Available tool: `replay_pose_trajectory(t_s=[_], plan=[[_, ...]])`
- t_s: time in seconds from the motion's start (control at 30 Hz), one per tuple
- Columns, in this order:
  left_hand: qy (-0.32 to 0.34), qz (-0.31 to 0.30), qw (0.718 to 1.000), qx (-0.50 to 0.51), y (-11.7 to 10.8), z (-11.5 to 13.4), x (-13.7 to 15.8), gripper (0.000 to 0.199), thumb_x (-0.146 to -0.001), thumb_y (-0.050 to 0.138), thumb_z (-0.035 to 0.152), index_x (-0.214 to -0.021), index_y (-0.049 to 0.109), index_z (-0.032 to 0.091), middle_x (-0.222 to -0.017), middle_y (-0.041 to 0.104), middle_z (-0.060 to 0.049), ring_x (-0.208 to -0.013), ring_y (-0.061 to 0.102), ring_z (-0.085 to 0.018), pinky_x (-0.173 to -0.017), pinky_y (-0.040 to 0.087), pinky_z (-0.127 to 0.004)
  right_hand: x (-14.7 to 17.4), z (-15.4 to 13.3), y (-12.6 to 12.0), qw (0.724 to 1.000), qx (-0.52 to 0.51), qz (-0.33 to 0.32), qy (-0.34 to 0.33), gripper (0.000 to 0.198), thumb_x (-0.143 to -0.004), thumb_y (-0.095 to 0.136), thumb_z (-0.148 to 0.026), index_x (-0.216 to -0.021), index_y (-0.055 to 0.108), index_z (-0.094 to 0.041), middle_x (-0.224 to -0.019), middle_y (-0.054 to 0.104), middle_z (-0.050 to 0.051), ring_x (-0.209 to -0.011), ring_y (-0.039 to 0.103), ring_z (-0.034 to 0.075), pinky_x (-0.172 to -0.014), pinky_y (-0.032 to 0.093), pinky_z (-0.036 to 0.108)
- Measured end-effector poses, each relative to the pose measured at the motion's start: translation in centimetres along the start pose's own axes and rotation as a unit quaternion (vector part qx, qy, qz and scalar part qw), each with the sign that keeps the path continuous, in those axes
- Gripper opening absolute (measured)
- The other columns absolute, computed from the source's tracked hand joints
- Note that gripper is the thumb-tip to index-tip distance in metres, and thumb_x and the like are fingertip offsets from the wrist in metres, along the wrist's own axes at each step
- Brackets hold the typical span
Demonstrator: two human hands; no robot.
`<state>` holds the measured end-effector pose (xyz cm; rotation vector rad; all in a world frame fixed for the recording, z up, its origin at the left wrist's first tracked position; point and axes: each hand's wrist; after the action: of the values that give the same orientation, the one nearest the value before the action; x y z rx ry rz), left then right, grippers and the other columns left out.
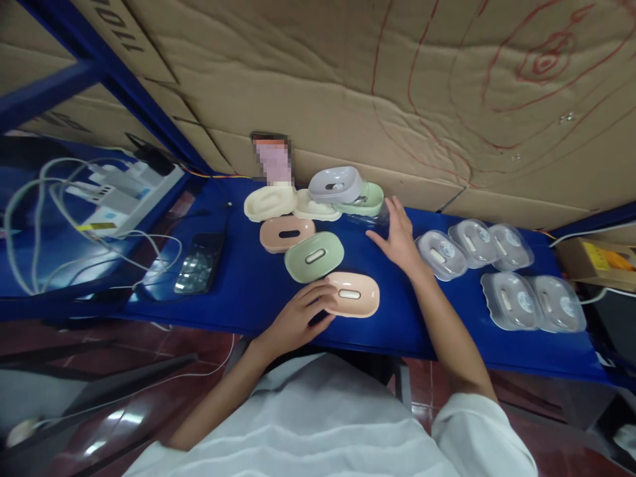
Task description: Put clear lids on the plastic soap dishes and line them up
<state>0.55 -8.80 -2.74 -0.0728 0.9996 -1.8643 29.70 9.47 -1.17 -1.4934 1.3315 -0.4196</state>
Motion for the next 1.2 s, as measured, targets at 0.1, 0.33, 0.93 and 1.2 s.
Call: replay_pose_trajectory(t_s=[0.1,0.33,0.93,1.2], plan=[[0.001,0.017,1.000,0.018,0.1,-0.2,0.0,0.014,-0.105,0.062,0.019,-0.119,0.065,0.023,-0.138,0.069,-0.009,-0.149,0.053,-0.025,-0.125,0.048,-0.045,-2.8,1.7,1.5,1.000,-0.003,-0.014,0.021,0.108,-0.091,0.059,-0.084,-0.169,0.030,-0.015,-0.170,0.040,0.026,-0.156,0.042,0.043,-0.126,0.034,0.065],[0.001,0.016,1.000,0.019,0.1,-0.3,0.1,0.013,-0.105,0.063,0.019,-0.117,0.065,0.023,-0.138,0.068,-0.009,-0.149,0.053,-0.025,-0.125,0.048,-0.046,-3.8,2.7,2.4,0.999,-0.013,-0.010,0.037,0.113,-0.085,0.064,-0.087,-0.167,0.031,-0.016,-0.166,0.045,0.025,-0.153,0.045,0.043,-0.123,0.035,0.065],[0.010,0.014,1.000,0.014,-0.1,-0.2,-0.1,0.014,-0.105,0.061,0.018,-0.118,0.065,0.023,-0.138,0.068,-0.010,-0.148,0.053,-0.027,-0.122,0.050,-0.047,-2.3,1.6,-2.2,0.999,-0.014,0.028,0.005,0.083,-0.087,0.071,-0.081,-0.143,0.067,-0.020,-0.153,0.061,0.019,-0.145,0.056,0.039,-0.125,0.041,0.060],[-0.033,0.016,0.999,-0.010,-0.1,0.1,0.5,0.026,-0.104,0.066,0.023,-0.130,0.064,0.022,-0.160,0.051,-0.016,-0.153,0.051,-0.031,-0.124,0.051,-0.047,8.4,-5.1,-6.7,0.999,-0.020,0.029,-0.014,0.067,-0.095,0.076,-0.058,-0.153,0.059,-0.029,-0.161,0.055,0.015,-0.149,0.054,0.036,-0.125,0.043,0.060]])
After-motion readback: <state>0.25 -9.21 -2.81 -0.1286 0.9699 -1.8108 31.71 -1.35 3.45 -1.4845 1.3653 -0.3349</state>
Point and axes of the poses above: each hand's wrist, its own x-axis away from the middle knuckle, its own y-axis out of the palm, z = x × y
